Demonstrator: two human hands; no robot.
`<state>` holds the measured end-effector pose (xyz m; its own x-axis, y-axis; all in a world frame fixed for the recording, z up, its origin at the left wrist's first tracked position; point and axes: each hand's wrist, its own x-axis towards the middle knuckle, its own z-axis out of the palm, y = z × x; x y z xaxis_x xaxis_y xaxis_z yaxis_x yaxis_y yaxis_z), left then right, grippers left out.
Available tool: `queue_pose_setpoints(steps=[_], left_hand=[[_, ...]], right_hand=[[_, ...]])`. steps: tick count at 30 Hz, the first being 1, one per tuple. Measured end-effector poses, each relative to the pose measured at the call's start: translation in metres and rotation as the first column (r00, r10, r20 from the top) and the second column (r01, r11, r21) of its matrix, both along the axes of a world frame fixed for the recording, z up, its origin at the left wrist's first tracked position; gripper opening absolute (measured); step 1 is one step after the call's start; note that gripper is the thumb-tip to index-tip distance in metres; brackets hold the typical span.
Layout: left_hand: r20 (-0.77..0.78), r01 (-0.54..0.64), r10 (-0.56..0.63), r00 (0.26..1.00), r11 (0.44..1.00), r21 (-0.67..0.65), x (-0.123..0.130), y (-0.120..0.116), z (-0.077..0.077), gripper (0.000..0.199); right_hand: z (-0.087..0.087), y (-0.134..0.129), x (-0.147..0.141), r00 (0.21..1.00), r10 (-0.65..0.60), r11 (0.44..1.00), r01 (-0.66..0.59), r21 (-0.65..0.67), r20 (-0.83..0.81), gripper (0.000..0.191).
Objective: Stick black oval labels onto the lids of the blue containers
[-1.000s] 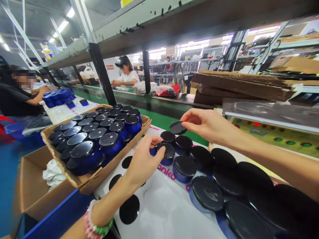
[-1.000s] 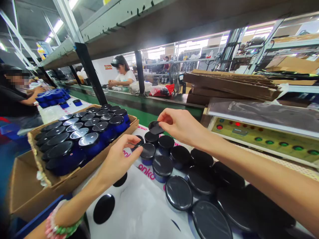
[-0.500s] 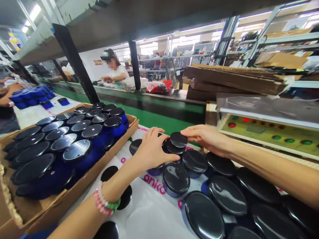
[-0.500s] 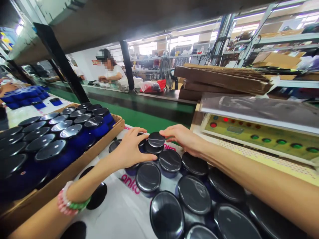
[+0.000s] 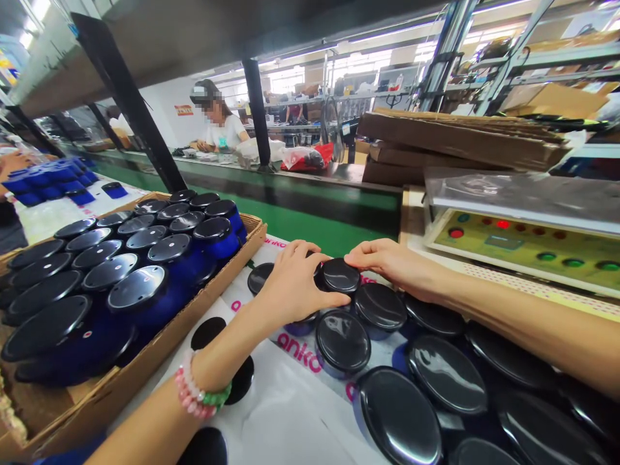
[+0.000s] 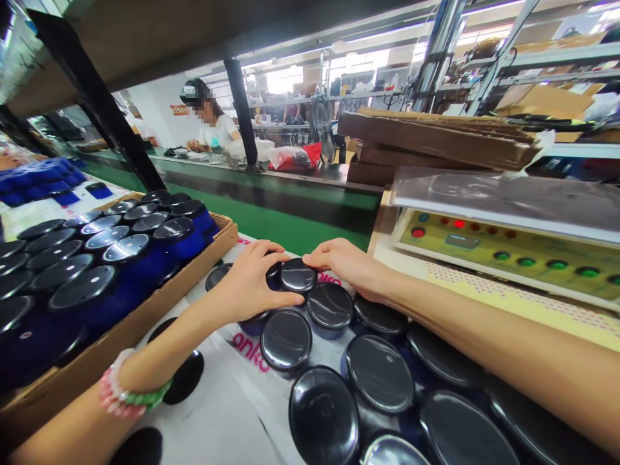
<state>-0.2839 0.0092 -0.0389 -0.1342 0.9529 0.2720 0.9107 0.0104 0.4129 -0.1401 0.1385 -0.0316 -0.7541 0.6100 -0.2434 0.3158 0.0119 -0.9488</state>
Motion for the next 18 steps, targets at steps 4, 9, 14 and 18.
queue_pose_setpoints(steps=[4,9,14,18], left_hand=[[-0.012,0.005,-0.004,1.000,1.000,0.012,0.000,0.000,-0.001,0.057],[-0.021,0.004,-0.004,1.000,1.000,0.008,0.000,0.000,-0.001,0.057],[-0.022,0.005,-0.004,1.000,1.000,0.010,0.000,0.001,-0.001,0.056],[-0.027,0.008,-0.007,1.000,1.000,0.019,0.000,0.001,-0.002,0.057]], right_hand=[[0.001,-0.003,-0.001,0.999,-0.004,0.990,-0.003,0.140,0.048,0.024],[0.006,-0.010,-0.002,0.994,-0.048,0.951,0.014,0.310,0.101,0.021],[0.009,-0.014,-0.002,0.995,-0.043,0.918,0.004,0.397,0.090,0.017],[0.008,-0.014,-0.001,0.992,-0.042,0.873,-0.021,0.488,0.117,0.017]])
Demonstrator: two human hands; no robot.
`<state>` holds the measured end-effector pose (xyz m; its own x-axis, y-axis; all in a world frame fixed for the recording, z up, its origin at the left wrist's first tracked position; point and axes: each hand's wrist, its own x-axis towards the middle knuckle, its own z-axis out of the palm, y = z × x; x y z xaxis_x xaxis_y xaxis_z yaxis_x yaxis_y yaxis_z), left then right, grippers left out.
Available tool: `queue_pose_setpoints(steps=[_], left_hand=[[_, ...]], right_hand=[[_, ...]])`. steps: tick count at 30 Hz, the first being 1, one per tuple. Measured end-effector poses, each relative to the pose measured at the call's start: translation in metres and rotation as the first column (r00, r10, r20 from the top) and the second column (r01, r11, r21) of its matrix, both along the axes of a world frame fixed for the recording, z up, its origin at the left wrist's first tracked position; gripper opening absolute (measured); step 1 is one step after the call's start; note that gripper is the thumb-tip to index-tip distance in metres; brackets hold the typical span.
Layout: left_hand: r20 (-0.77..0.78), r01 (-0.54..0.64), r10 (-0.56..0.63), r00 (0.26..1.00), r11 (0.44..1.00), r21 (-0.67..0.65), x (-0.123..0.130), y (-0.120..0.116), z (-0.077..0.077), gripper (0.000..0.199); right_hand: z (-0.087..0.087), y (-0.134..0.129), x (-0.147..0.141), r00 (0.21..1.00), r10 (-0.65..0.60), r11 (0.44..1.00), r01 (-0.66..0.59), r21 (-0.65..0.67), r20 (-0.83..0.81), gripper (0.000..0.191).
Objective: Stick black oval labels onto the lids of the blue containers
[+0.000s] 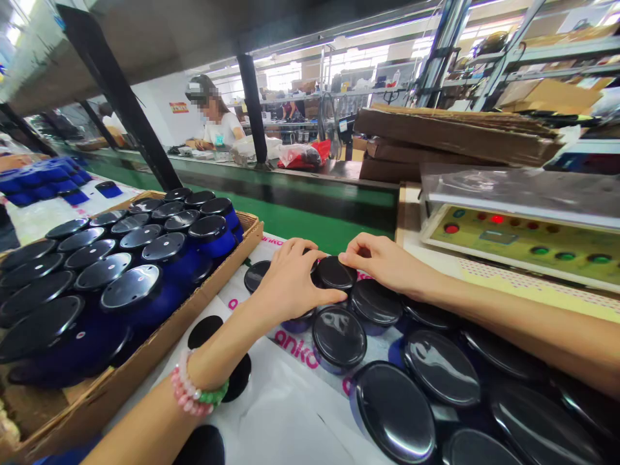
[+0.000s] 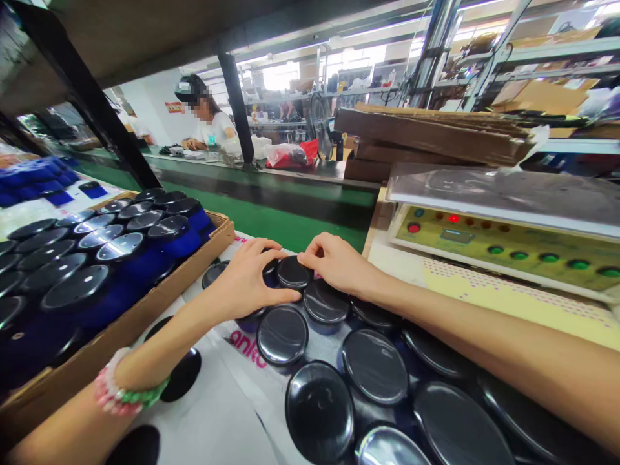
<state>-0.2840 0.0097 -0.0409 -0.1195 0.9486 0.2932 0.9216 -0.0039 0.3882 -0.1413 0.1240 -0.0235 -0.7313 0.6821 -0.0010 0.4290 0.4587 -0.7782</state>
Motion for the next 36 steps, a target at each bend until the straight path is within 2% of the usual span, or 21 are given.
queue_pose_setpoints(steps=[8,13,15,18,20,22,23,24,25,26,28,30,31,33,36], left_hand=[[-0.005,-0.001,0.001,1.000,1.000,0.005,0.000,-0.001,-0.001,0.057],[0.000,0.027,-0.027,1.000,1.000,0.007,-0.002,-0.002,0.001,0.057],[0.002,0.045,-0.045,0.999,0.999,0.008,-0.001,0.000,0.001,0.055],[-0.010,0.050,-0.050,0.999,0.999,-0.009,0.000,0.003,0.002,0.053],[-0.011,0.041,-0.041,0.999,0.999,-0.033,-0.001,-0.002,0.009,0.058],[0.022,0.023,-0.023,0.999,1.000,-0.011,-0.006,-0.019,0.023,0.063],[0.066,-0.002,0.001,0.998,1.000,0.017,-0.011,-0.034,0.031,0.058],[0.123,-0.039,0.036,0.992,0.999,0.025,-0.015,-0.052,0.038,0.049],[0.175,-0.085,0.084,0.981,0.996,0.001,-0.020,-0.073,0.044,0.037],[0.219,-0.130,0.145,0.965,0.988,-0.081,-0.025,-0.096,0.047,0.027],[0.215,-0.180,0.262,0.941,0.923,-0.340,-0.033,-0.140,0.043,0.023],[0.197,-0.213,0.340,0.920,0.852,-0.478,-0.037,-0.175,0.027,0.018],[0.219,-0.231,0.379,0.899,0.836,-0.498,-0.038,-0.186,0.017,0.016],[0.303,-0.244,0.435,0.848,0.828,-0.505,-0.039,-0.197,0.000,0.014],[0.387,-0.217,0.453,0.803,0.828,-0.518,-0.040,-0.197,-0.011,0.009]], right_hand=[[-0.004,0.002,0.002,0.999,0.032,0.994,-0.031,0.102,-0.004,0.019],[-0.001,-0.005,0.000,0.998,0.059,0.966,-0.058,0.252,0.004,0.018],[-0.001,-0.003,-0.002,0.996,0.070,0.968,-0.079,0.238,0.046,0.020],[0.002,0.011,-0.004,0.987,0.089,0.989,-0.103,0.104,0.135,0.018],[0.009,0.020,-0.006,0.985,0.043,0.997,-0.054,0.063,0.167,0.017],[0.020,0.015,-0.009,0.994,-0.067,0.989,0.054,0.137,0.091,0.023],[0.026,0.005,-0.011,0.996,-0.087,0.977,0.083,0.197,0.012,0.025],[0.031,-0.011,-0.012,0.997,-0.046,0.966,0.061,0.251,-0.063,0.024],[0.035,-0.031,-0.014,0.993,0.057,0.956,-0.023,0.293,-0.106,0.021],[0.037,-0.055,-0.015,0.971,0.220,0.935,-0.184,0.303,-0.089,0.017],[0.032,-0.106,-0.020,0.827,0.554,0.808,-0.561,0.178,0.090,0.016],[0.020,-0.149,-0.031,0.681,0.698,0.685,-0.725,0.069,0.224,0.020],[0.013,-0.165,-0.037,0.629,0.724,0.647,-0.762,0.037,0.284,0.024],[0.001,-0.185,-0.051,0.579,0.727,0.616,-0.787,0.022,0.370,0.029],[-0.006,-0.191,-0.067,0.587,0.704,0.640,-0.769,0.002,0.400,0.024]])
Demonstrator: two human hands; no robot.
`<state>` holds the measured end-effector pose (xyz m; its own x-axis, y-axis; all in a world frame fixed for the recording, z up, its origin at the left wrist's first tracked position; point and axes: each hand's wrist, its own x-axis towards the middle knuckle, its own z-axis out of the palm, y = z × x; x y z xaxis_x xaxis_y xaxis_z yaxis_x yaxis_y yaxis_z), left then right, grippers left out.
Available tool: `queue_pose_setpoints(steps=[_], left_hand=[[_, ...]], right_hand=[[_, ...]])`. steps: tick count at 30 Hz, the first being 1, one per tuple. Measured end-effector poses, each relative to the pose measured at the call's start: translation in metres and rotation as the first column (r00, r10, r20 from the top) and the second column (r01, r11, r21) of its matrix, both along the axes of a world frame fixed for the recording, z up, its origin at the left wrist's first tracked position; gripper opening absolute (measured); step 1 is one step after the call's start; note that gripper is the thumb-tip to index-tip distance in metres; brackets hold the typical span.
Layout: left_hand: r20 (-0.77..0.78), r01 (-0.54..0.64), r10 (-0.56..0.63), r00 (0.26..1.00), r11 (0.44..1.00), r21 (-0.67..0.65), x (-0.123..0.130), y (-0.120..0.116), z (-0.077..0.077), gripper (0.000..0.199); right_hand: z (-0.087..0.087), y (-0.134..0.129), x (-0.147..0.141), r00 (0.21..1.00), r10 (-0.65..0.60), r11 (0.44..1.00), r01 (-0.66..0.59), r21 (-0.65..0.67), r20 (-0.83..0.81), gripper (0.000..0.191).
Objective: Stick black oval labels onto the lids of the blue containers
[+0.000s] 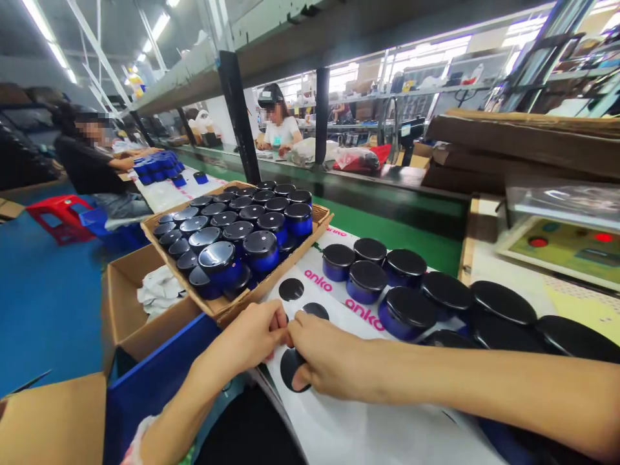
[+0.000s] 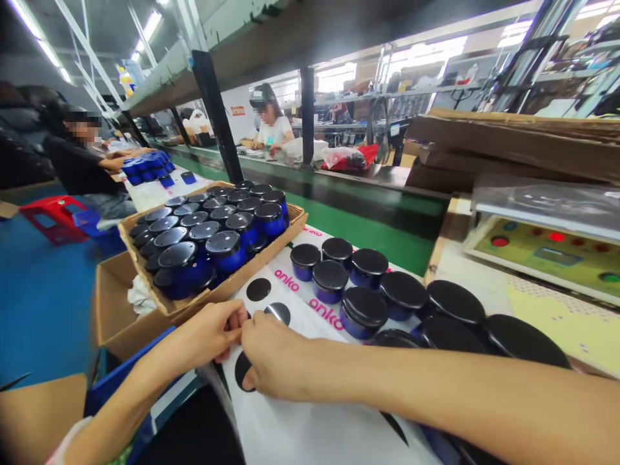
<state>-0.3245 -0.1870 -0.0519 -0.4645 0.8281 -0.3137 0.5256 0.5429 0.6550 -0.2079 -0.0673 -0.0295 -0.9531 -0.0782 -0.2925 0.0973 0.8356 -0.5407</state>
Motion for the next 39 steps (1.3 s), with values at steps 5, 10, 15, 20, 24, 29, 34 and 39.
queue_pose_setpoints(steps=[5,10,15,20,24,29,34,39], left_hand=[[0.000,0.026,-0.026,1.000,1.000,0.014,-0.001,0.004,0.004,0.006],[-0.007,0.059,-0.059,0.998,0.998,-0.002,0.001,0.001,0.010,0.006],[-0.412,0.077,-0.103,0.905,0.994,-0.079,0.014,0.027,0.027,0.008],[-0.563,0.359,-0.149,0.813,0.889,0.284,0.034,0.089,0.026,0.034],[-0.694,0.519,-0.156,0.703,0.780,0.350,0.045,0.124,0.016,0.041],[-0.670,0.422,-0.134,0.730,0.860,0.288,0.054,0.150,0.019,0.023],[-0.564,0.474,-0.244,0.789,0.825,0.307,0.055,0.165,0.034,0.023],[-0.388,0.175,-0.038,0.921,0.930,0.323,0.024,0.121,0.065,0.027]], right_hand=[[0.002,0.001,0.003,0.996,-0.005,0.999,0.001,-0.047,-0.084,0.027],[0.015,-0.003,0.029,0.905,0.275,0.956,-0.222,0.192,-0.325,0.011],[0.050,0.046,0.048,0.815,0.028,1.000,-0.022,0.018,-0.579,0.016],[0.059,0.128,0.042,0.649,-0.548,0.836,0.446,-0.320,-0.528,0.029],[0.055,0.159,0.041,0.500,-0.731,0.683,0.520,-0.513,-0.465,0.040],[0.055,0.166,0.048,0.466,-0.801,0.578,0.439,-0.688,-0.375,0.032],[0.058,0.165,0.055,0.501,-0.799,0.564,0.428,-0.706,-0.334,0.031],[0.053,0.163,0.061,0.563,-0.785,0.585,0.534,-0.610,-0.260,0.039]])
